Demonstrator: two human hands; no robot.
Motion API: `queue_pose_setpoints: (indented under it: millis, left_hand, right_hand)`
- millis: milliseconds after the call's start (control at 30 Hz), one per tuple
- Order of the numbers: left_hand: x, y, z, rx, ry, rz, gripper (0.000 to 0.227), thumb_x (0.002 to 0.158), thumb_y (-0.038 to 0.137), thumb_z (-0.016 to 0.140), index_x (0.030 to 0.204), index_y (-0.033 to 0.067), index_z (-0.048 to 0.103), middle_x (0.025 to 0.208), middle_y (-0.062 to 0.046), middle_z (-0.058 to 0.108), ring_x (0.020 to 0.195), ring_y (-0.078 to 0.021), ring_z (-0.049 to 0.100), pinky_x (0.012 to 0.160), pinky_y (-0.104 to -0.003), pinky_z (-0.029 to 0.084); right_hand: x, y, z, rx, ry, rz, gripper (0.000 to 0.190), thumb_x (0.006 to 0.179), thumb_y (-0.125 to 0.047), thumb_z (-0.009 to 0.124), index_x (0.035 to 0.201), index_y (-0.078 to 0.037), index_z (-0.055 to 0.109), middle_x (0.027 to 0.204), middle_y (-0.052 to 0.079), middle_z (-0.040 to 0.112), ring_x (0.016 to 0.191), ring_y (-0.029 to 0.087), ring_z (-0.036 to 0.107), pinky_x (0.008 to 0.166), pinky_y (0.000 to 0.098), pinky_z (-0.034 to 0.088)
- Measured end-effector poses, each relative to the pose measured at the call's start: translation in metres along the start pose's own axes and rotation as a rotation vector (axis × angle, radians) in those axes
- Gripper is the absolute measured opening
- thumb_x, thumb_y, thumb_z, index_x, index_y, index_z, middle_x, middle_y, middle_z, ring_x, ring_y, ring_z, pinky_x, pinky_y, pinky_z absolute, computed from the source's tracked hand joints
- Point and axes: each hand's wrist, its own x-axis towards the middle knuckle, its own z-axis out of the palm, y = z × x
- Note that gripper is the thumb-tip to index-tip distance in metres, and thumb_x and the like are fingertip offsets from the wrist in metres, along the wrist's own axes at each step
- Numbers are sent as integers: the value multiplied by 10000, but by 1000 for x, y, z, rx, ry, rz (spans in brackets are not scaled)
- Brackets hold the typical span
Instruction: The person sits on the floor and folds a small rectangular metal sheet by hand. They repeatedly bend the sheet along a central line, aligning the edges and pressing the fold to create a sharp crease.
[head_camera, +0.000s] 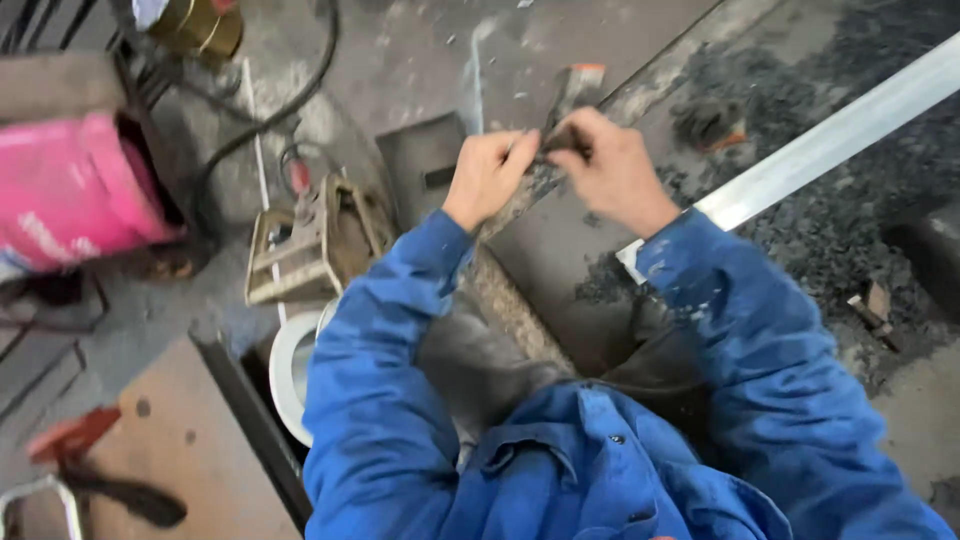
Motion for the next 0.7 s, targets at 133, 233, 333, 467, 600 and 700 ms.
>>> queue_pose_setpoints:
  millis: [133, 233, 333, 467, 600, 700]
  left_hand:
    - [6, 14, 17, 3, 94, -98, 407, 1030, 346, 614, 818, 1, 647, 632, -206, 498, 566, -359, 515, 533, -418, 437]
    - [12, 27, 29, 107, 183, -113, 448, 1018, 418, 608, 823, 29, 715, 644, -189, 553, 557, -310, 577, 517, -405, 442]
    - [22, 31, 35, 118, 201, -149, 488, 1001, 474, 588, 816, 54, 752, 590, -147, 584, 524, -252, 592, 509, -397, 455]
    - [27, 6, 50, -194, 64, -295, 592, 1046, 516, 543, 748, 26, 688, 584, -75, 593, 531, -150, 606, 531, -332, 477]
    - [31, 11, 55, -381, 20, -260, 395, 1042, 399, 628, 937, 19, 627, 747, -43, 636, 647, -94, 603, 550, -272, 496]
    - [34, 6, 56, -594, -18, -167, 333, 1056, 301, 660, 1193, 13, 563, 1033, -51, 721, 896, -72, 685, 736, -252, 597]
  right_hand:
    - [-3, 9, -8, 185, -16, 54, 248, 956, -84, 762, 1145, 0, 626, 938, 69, 737, 878, 92, 695, 748, 293, 572]
    - [-5, 12, -13, 201, -37, 289, 209, 962, -54, 773, 1127, 13, 665, 850, 103, 665, 780, 73, 571, 658, 292, 495]
    - [-1, 19, -14, 485, -60, 212, 206, 981, -8, 720, 1164, 28, 632, 1019, 31, 733, 919, 46, 660, 768, 232, 558]
    - [4, 32, -16, 539, -19, 217, 226, 981, 20, 712, 1190, 35, 628, 1076, 56, 741, 965, 85, 703, 827, 237, 597]
    - [15, 38, -27, 649, 84, 338, 211, 1006, -13, 712, 1186, 43, 617, 1046, 75, 748, 834, 104, 693, 669, 258, 562]
    - [20, 36, -33, 704, 132, 339, 223, 1017, -24, 696, 1224, 33, 634, 1067, 83, 759, 854, 98, 715, 683, 271, 600]
